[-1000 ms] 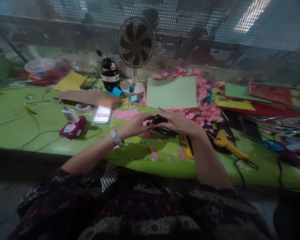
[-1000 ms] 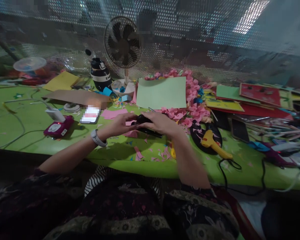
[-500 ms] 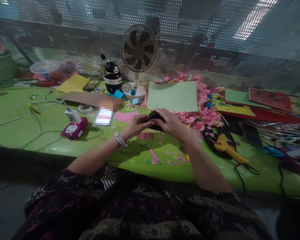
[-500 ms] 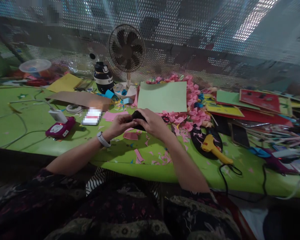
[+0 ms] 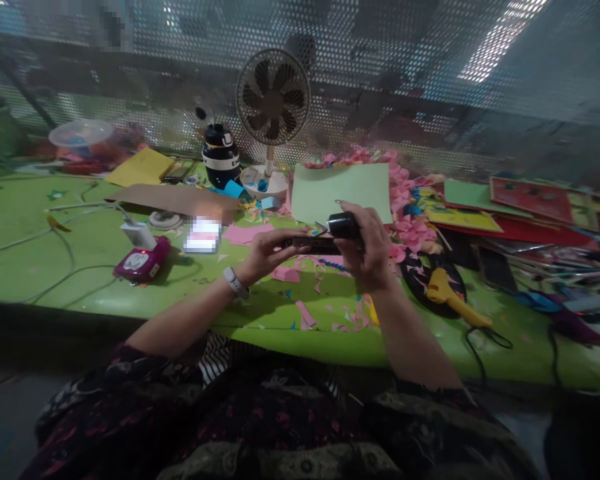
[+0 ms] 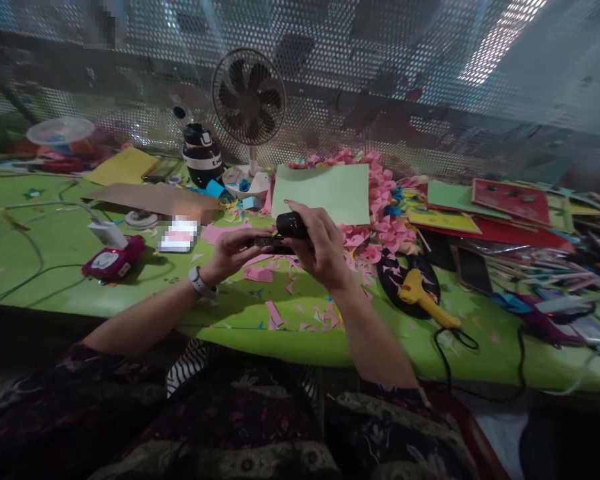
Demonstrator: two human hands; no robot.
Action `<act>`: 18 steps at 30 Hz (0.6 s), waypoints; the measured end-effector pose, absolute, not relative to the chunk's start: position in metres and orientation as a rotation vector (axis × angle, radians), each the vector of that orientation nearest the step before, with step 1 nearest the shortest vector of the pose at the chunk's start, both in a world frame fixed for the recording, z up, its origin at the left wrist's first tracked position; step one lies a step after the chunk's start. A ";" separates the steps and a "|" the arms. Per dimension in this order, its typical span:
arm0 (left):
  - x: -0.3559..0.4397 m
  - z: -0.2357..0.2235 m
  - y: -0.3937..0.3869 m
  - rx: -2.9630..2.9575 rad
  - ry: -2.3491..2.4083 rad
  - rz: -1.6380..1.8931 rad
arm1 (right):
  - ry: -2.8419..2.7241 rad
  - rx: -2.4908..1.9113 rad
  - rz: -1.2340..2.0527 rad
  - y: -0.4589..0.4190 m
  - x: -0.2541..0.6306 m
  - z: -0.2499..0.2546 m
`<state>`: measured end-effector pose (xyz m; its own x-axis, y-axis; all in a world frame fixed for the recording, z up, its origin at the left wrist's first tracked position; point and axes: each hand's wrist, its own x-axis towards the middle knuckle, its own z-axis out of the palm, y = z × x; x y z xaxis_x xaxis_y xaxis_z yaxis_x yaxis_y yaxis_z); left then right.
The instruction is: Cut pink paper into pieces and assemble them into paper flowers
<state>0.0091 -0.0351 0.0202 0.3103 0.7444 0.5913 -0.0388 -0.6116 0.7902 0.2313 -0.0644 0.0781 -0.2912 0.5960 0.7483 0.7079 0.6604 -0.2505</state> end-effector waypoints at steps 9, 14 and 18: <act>0.009 0.016 -0.022 1.835 0.612 1.396 | -1.647 -1.144 -0.114 -0.055 0.230 0.065; 0.010 0.005 -0.011 1.686 0.651 1.339 | -1.141 -0.878 0.058 -0.030 0.237 0.076; 0.011 0.001 -0.008 1.681 0.694 1.279 | -0.896 -0.828 0.233 -0.008 0.258 0.081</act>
<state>0.0111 -0.0079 0.0013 0.3118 0.8363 0.4510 -0.0780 -0.4505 0.8894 0.2583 -0.0083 0.0812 0.6238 0.5033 0.5980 0.1483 0.6750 -0.7228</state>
